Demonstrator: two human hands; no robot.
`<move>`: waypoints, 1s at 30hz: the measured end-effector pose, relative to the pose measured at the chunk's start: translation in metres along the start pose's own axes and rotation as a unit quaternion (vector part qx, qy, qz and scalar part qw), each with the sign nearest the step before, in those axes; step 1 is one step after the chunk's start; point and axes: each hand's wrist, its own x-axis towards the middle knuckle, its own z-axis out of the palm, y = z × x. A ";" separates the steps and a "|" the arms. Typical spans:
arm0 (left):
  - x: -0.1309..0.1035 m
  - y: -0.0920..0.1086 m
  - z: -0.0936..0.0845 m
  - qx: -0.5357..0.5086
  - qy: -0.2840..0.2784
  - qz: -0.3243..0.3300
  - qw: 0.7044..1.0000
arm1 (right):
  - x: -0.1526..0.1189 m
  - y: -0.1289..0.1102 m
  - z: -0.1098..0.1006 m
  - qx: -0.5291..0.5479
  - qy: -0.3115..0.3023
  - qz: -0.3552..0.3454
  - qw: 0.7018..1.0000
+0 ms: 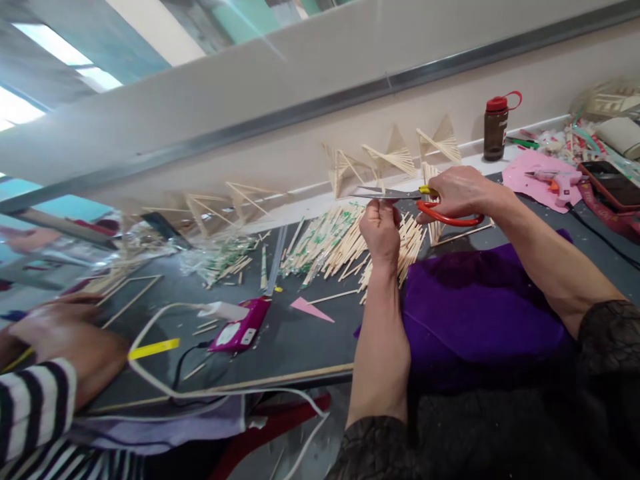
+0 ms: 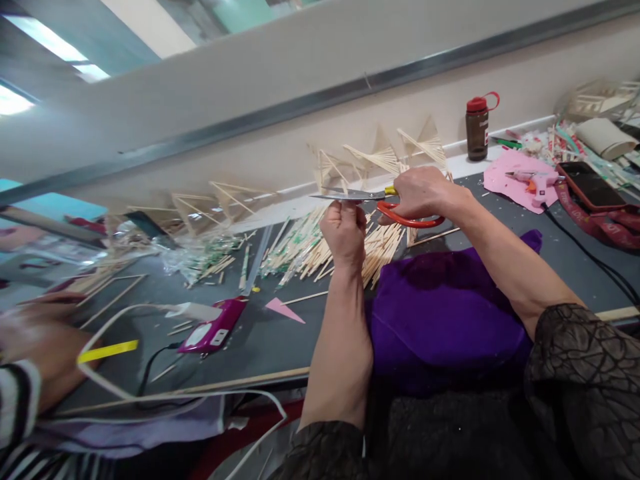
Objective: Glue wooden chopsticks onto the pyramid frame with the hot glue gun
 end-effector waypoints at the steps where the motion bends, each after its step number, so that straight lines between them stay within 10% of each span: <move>1: 0.000 0.000 0.000 -0.009 -0.003 -0.004 1.000 | 0.000 0.000 0.000 0.000 -0.003 0.002 1.000; 30: -0.004 0.015 0.003 -0.130 -0.050 -0.094 0.986 | 0.005 0.008 0.011 0.064 -0.005 -0.030 0.997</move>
